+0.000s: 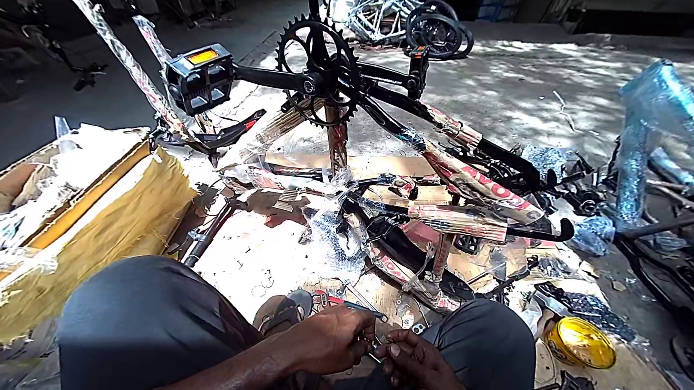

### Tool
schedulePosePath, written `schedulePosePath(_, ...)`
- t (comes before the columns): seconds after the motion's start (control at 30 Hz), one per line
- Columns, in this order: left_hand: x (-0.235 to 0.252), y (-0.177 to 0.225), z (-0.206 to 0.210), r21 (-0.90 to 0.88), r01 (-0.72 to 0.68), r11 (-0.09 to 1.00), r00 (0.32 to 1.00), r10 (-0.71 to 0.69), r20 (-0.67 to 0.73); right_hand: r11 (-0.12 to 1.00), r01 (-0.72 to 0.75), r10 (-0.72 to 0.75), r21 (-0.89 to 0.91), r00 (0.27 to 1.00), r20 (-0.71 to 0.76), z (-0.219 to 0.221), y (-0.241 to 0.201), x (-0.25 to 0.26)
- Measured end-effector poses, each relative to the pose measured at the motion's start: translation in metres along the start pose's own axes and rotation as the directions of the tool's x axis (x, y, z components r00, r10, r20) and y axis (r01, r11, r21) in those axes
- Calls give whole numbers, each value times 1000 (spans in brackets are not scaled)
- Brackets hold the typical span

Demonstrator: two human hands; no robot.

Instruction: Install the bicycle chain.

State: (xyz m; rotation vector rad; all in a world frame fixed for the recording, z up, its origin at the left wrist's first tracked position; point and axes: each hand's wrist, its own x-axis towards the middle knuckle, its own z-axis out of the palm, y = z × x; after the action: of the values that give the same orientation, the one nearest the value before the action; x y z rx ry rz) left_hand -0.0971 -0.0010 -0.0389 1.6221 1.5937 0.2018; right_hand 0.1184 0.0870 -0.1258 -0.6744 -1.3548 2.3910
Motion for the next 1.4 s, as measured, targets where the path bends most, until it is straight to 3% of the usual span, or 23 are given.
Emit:
schedulePosePath(0.1, 1, 0, 3, 28, -20, 999, 1000, 20, 6, 998, -26, 27, 50, 999, -23, 4, -3, 1)
schedulePosePath(0.27, 2, 3, 5, 46, -14, 999, 999, 12, 33, 994, 92, -92, -66, 996, 3, 7, -2, 5)
schedulePosePath(0.43, 3, 2, 4, 26, 0, 1000, 1000, 0, 6, 974, 101, -113, -201, 992, -48, 12, -3, 7)
schedulePosePath(0.63, 2, 3, 3, 8, 9, 1000, 1000, -8, -22, 964, 131, -152, -232, 985, -78, 13, -5, 10)
schedulePosePath(0.83, -1, 3, 4, 26, -23, 999, 998, 24, -58, 893, 220, -203, -394, 976, 84, -1, -13, 15)
schedulePosePath(1.0, -2, 4, 1, 89, -39, 995, 996, 46, -76, 862, 203, -135, -465, 975, 174, -8, -30, 25)
schedulePosePath(1.17, -3, 7, 1, 201, -33, 979, 992, 56, -111, 814, 105, 38, -571, 972, 233, -9, -50, 39)
schedulePosePath(1.4, -6, 6, -10, 257, -50, 965, 986, 88, -139, 988, -75, 101, -138, 976, 192, -6, -42, 47)
